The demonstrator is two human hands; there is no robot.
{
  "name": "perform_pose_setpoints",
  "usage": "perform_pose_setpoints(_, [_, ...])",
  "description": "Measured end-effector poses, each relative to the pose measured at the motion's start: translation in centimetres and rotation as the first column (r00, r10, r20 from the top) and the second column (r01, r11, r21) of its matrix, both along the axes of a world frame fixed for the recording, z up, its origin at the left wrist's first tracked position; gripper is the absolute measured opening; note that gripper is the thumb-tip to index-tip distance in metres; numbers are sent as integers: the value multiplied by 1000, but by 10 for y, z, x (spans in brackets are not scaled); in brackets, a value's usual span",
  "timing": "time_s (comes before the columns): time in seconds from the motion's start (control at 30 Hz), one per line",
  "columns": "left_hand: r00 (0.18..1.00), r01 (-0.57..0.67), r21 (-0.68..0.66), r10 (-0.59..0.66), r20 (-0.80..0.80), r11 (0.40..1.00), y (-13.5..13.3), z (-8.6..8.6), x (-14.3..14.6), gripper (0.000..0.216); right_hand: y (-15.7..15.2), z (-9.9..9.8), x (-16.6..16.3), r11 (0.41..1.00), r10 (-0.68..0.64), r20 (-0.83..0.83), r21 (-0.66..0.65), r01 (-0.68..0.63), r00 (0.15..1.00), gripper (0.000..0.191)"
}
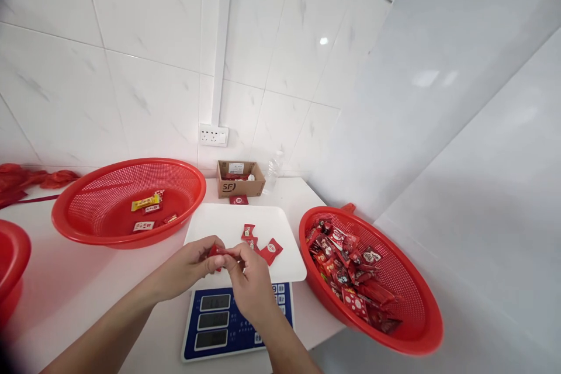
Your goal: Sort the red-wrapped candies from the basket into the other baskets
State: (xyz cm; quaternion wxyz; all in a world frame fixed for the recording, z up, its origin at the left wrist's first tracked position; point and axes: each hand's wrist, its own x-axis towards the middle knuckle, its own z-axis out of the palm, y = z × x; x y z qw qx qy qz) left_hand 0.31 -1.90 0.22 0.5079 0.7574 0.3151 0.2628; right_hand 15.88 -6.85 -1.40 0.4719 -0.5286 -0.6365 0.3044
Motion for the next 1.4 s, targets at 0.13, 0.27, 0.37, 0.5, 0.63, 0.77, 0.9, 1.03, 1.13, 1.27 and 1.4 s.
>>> perform_pose_setpoints(0.13, [995,-4,1,4,-103,1000,-1,3,1,34,-3,0,6,1000,25,55,-19,-24,998,25])
perform_pose_setpoints(0.27, [983,-57,30,61,-174,998,-3,11,-4,30,4,1,27,993,-105,211,-21,112,972,29])
perform_pose_setpoints(0.37, [963,-44,47,55,-266,998,-2,12,-9,30,12,-2,43,978,-188,479,14,207,857,33])
perform_pose_setpoints(0.5, [918,-56,183,123,-377,981,3,-1,-7,26,18,-9,47,982,-136,636,-15,189,760,36])
perform_pose_setpoints(0.63, [853,-111,402,294,-431,909,11,-15,2,24,21,-13,42,976,-157,652,-9,215,742,31])
perform_pose_setpoints(0.77, [860,-101,438,300,-413,893,14,-20,4,20,21,-10,41,972,-195,622,18,235,759,25])
perform_pose_setpoints(0.9, [866,-91,458,297,-401,884,15,-23,3,23,17,-7,40,972,-210,525,20,235,825,25])
perform_pose_setpoints(1.03, [857,-97,468,313,-409,878,16,-24,4,26,12,-6,35,986,-114,195,-95,134,974,31])
perform_pose_setpoints(1.13, [850,-96,469,317,-420,878,16,-23,3,26,11,-6,32,975,-93,-357,-223,11,930,38])
perform_pose_setpoints(1.27, [847,-84,469,311,-432,879,15,-22,3,25,8,-5,32,962,-154,-655,-271,-39,740,41])
perform_pose_setpoints(1.4, [843,-81,472,313,-437,878,14,-23,3,25,9,-6,36,973,-172,-541,-224,56,823,36])
